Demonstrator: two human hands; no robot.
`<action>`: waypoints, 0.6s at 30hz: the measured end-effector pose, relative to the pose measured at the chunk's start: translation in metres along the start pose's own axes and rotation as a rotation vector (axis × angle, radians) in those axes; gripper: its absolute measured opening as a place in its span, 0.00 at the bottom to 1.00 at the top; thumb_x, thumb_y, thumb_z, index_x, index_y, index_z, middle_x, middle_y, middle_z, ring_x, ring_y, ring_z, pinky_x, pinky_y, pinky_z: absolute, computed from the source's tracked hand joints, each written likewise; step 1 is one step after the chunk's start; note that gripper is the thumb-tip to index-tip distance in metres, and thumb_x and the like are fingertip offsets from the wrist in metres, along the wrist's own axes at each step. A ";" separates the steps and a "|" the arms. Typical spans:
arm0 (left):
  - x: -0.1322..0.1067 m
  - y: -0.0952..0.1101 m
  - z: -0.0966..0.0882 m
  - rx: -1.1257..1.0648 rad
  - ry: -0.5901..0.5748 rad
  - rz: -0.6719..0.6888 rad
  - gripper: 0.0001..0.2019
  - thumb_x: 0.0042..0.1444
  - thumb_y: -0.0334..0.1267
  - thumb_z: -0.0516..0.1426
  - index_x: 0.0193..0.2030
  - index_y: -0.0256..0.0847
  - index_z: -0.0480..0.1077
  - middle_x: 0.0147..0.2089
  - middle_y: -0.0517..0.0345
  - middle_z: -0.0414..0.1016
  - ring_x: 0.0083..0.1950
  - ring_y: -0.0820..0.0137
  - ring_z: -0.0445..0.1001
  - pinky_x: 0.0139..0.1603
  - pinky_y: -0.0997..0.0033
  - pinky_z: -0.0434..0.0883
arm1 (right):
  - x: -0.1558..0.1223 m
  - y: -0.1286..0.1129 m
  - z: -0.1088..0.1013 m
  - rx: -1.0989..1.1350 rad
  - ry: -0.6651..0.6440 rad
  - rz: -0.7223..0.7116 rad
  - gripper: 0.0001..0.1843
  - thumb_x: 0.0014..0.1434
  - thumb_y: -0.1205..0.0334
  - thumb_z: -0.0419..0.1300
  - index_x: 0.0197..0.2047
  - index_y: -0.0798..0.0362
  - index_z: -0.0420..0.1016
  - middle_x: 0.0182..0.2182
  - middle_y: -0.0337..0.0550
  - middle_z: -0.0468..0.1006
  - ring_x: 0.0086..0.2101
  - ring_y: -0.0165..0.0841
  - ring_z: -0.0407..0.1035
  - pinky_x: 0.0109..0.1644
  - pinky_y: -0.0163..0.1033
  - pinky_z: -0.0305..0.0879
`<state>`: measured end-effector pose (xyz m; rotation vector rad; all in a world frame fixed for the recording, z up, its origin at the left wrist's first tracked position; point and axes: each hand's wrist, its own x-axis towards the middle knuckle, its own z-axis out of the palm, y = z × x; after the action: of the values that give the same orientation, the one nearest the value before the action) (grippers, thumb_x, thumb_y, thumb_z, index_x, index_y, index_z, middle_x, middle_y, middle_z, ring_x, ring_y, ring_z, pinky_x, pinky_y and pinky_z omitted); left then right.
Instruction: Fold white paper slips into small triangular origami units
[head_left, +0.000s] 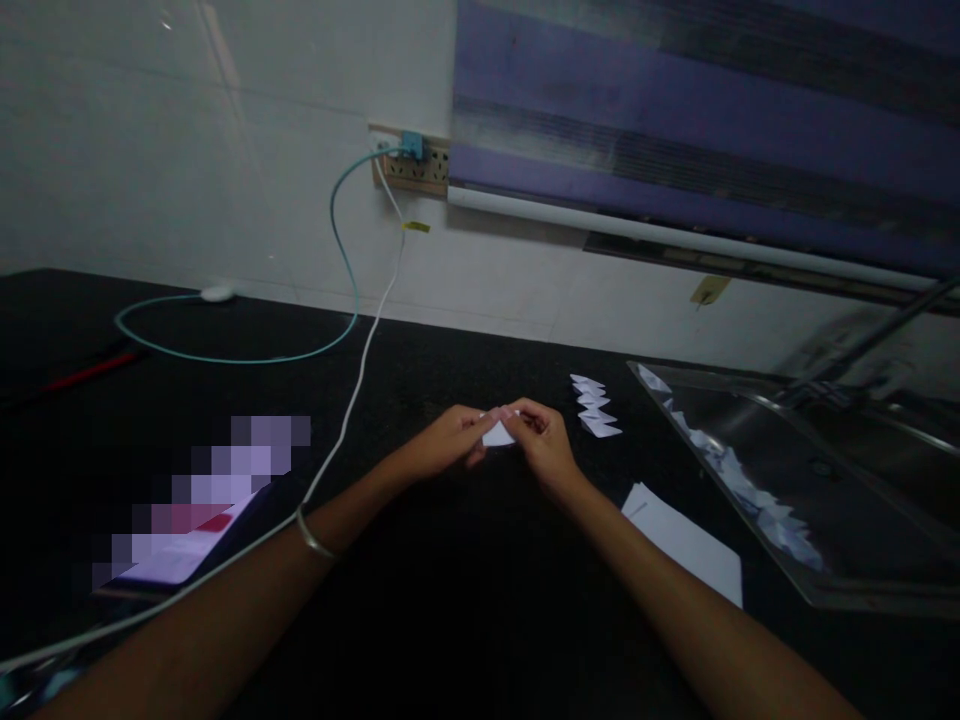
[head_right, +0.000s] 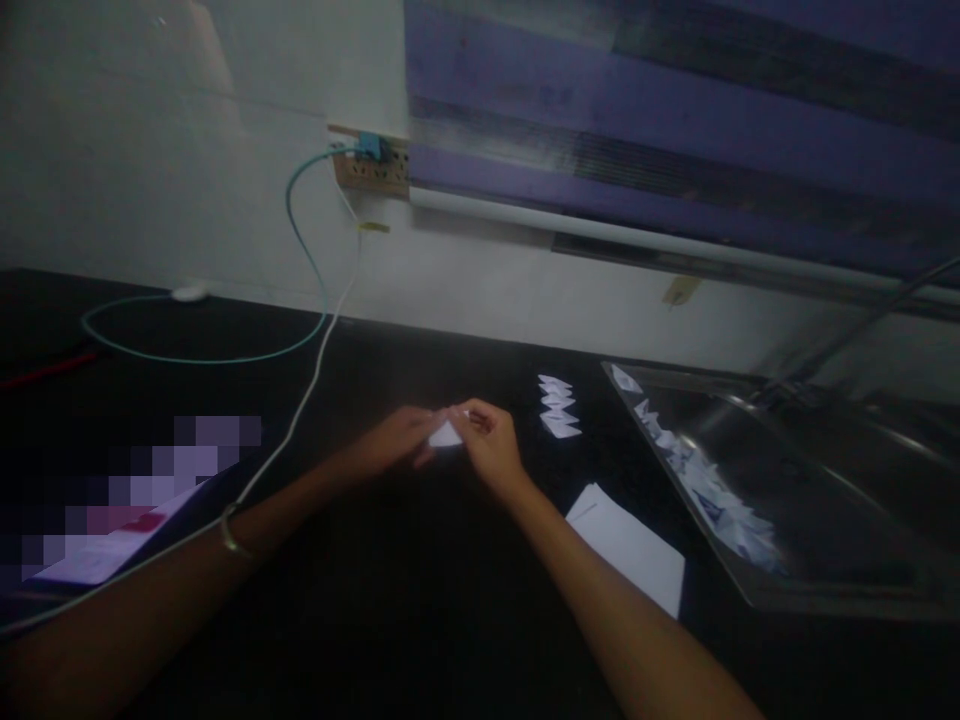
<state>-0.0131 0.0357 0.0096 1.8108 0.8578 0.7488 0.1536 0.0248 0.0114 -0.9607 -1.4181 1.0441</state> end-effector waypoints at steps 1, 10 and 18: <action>0.000 -0.001 0.000 0.005 0.012 0.005 0.31 0.65 0.59 0.43 0.20 0.37 0.65 0.17 0.61 0.64 0.19 0.77 0.62 0.24 0.77 0.59 | 0.000 0.000 0.000 0.006 0.000 0.010 0.14 0.51 0.50 0.67 0.26 0.52 0.76 0.23 0.38 0.73 0.26 0.31 0.65 0.31 0.36 0.60; 0.000 0.003 0.002 -0.063 -0.004 -0.023 0.30 0.66 0.56 0.43 0.23 0.36 0.67 0.17 0.61 0.65 0.19 0.76 0.63 0.25 0.77 0.61 | 0.003 0.013 -0.002 0.127 -0.001 0.151 0.17 0.51 0.50 0.66 0.22 0.54 0.73 0.19 0.35 0.68 0.22 0.28 0.59 0.26 0.35 0.53; 0.003 0.006 -0.001 -0.185 0.064 -0.042 0.18 0.60 0.50 0.54 0.29 0.37 0.66 0.20 0.63 0.68 0.18 0.79 0.64 0.18 0.81 0.56 | 0.004 0.012 -0.004 0.040 -0.019 0.093 0.17 0.55 0.49 0.63 0.25 0.53 0.73 0.21 0.37 0.69 0.24 0.30 0.61 0.27 0.35 0.56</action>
<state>-0.0110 0.0369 0.0163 1.6083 0.8371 0.8359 0.1574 0.0322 0.0016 -0.9977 -1.3740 1.1488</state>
